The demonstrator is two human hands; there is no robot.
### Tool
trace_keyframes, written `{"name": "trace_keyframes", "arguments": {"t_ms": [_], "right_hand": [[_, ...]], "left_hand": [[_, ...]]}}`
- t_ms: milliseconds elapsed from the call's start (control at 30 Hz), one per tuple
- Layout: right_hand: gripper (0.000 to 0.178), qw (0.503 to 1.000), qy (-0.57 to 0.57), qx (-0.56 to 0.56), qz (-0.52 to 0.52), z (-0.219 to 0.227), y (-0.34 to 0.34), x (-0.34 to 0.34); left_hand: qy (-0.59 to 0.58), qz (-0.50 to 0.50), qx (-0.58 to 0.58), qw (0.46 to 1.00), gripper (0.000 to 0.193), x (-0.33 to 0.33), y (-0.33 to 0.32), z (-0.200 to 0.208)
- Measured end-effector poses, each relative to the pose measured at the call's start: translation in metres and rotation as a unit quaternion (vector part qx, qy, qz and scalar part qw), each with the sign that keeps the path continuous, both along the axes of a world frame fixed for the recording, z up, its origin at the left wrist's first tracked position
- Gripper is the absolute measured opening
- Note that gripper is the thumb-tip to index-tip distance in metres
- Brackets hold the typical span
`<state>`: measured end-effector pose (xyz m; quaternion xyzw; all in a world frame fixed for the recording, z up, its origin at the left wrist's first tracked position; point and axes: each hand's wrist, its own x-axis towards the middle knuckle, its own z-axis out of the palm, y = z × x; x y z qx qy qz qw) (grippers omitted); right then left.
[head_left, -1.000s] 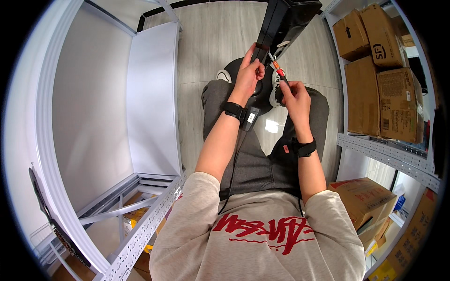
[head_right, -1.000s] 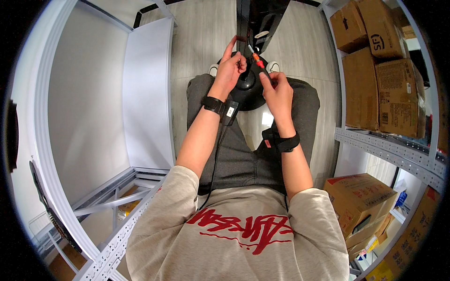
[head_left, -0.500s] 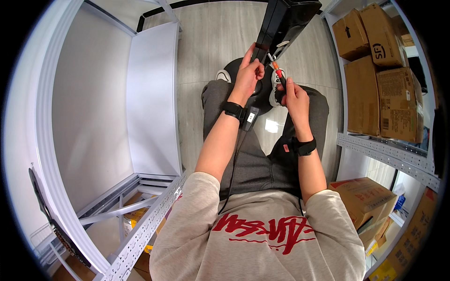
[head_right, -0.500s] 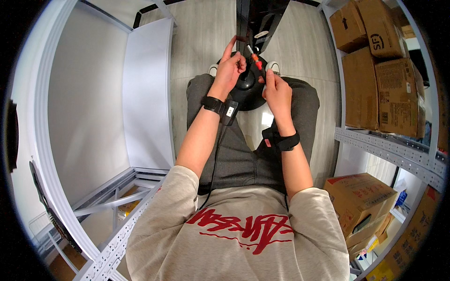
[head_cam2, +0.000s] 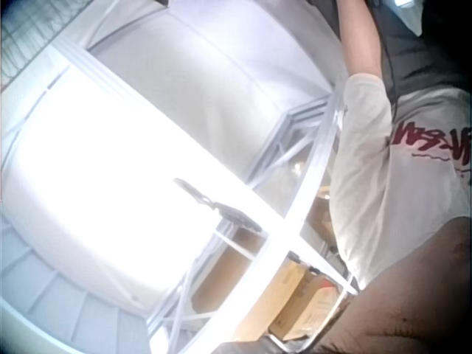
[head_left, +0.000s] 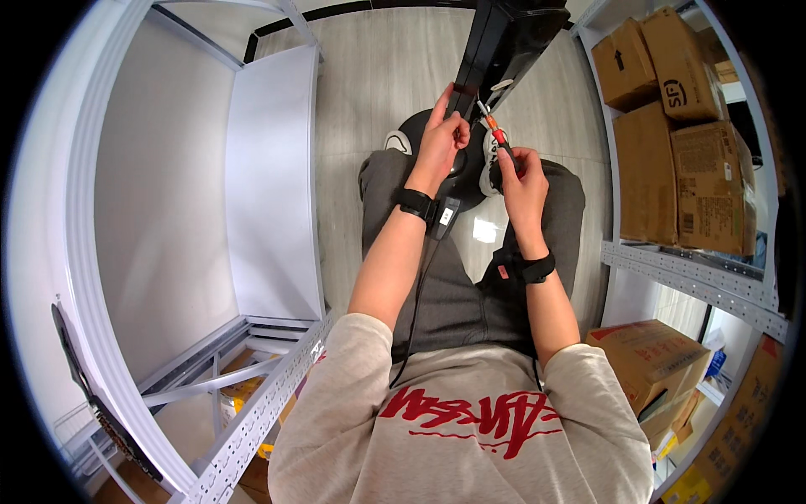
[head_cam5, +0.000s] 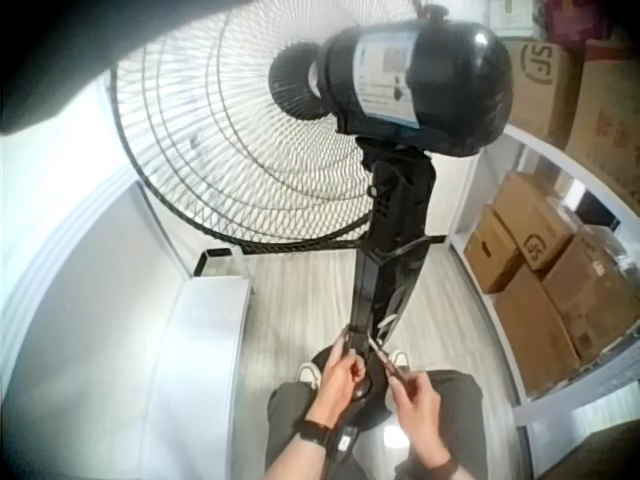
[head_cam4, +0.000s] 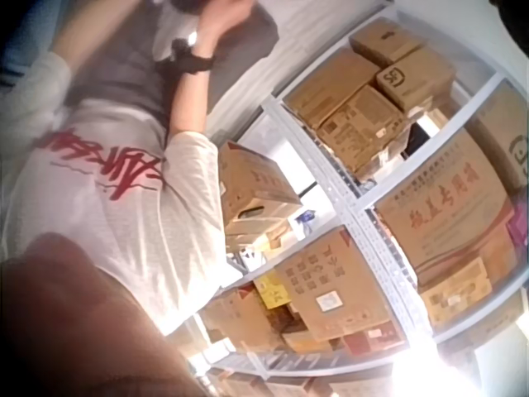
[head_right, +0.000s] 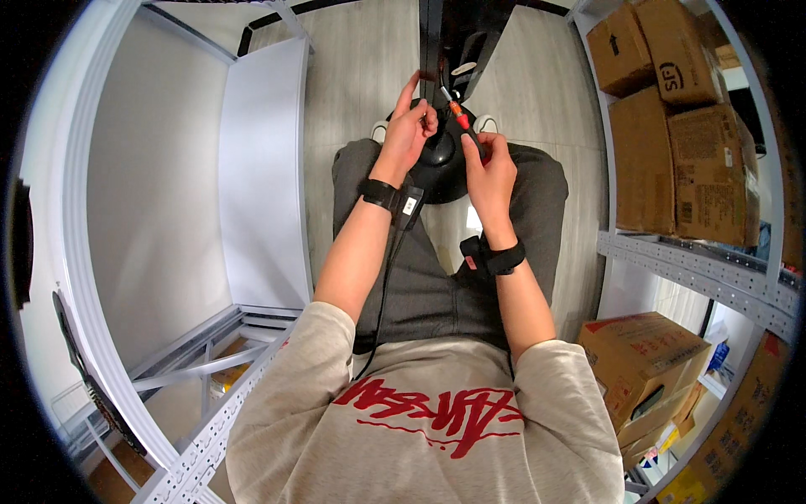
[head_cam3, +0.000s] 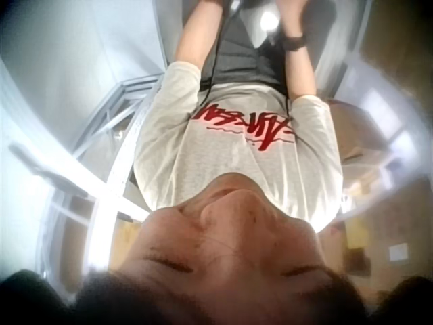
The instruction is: The person sits on the floor and uses a screwdriver to tighten screws on the base and neck of a standing fan. They repeatedly adjust the fan's position to access different screw locations.
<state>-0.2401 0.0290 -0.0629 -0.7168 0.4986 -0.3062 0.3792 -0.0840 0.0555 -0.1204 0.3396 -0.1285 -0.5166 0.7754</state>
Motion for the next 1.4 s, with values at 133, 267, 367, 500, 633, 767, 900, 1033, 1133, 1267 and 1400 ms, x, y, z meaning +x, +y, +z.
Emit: {"name": "trace_keyframes", "arguments": {"t_ms": [133, 267, 367, 500, 633, 767, 900, 1033, 1133, 1267, 1400], "right_hand": [[0.025, 0.997, -0.011, -0.072, 0.02, 0.001, 0.001, 0.001], [0.022, 0.991, -0.007, -0.13, 0.022, 0.0, 0.001, 0.003], [0.023, 1.0, -0.007, -0.003, 0.008, 0.002, -0.002, 0.001], [0.028, 0.981, -0.036, 0.189, 0.034, 0.006, -0.013, -0.002], [0.028, 0.997, -0.06, 0.041, 0.019, -0.003, -0.011, 0.002], [0.031, 0.996, -0.031, 0.073, 0.05, 0.001, -0.01, -0.001], [0.033, 0.962, -0.11, 0.245, 0.055, -0.003, -0.017, -0.002], [0.034, 0.998, -0.049, 0.042, 0.013, -0.001, -0.013, 0.0], [0.032, 0.999, 0.013, -0.046, 0.021, 0.006, -0.011, 0.0], [0.027, 0.968, 0.016, 0.245, 0.047, 0.015, -0.019, 0.001], [0.03, 0.965, -0.112, 0.228, 0.061, -0.004, -0.022, -0.003]], "left_hand": [[-0.003, -0.003, 0.008, 1.0, 0.055, 0.0, 0.0, 0.003], [-0.001, 0.002, 0.007, 1.0, 0.054, 0.001, 0.001, 0.003], [-0.001, 0.001, 0.008, 1.0, 0.054, 0.0, 0.0, 0.003], [0.0, 0.0, 0.008, 1.0, 0.055, 0.002, 0.001, 0.004], [0.002, -0.004, 0.0, 1.0, 0.055, 0.001, -0.001, 0.003], [-0.016, -0.003, -0.001, 1.0, 0.055, 0.002, 0.0, 0.002], [-0.019, 0.004, 0.005, 1.0, 0.052, 0.002, -0.002, 0.002], [-0.022, 0.013, 0.008, 1.0, 0.049, 0.002, -0.003, 0.001], [-0.017, 0.014, 0.004, 1.0, 0.048, 0.001, -0.004, 0.0], [-0.023, 0.018, 0.005, 1.0, 0.047, 0.0, -0.004, 0.001], [-0.013, 0.021, -0.004, 1.0, 0.045, 0.002, -0.007, 0.001]]}}
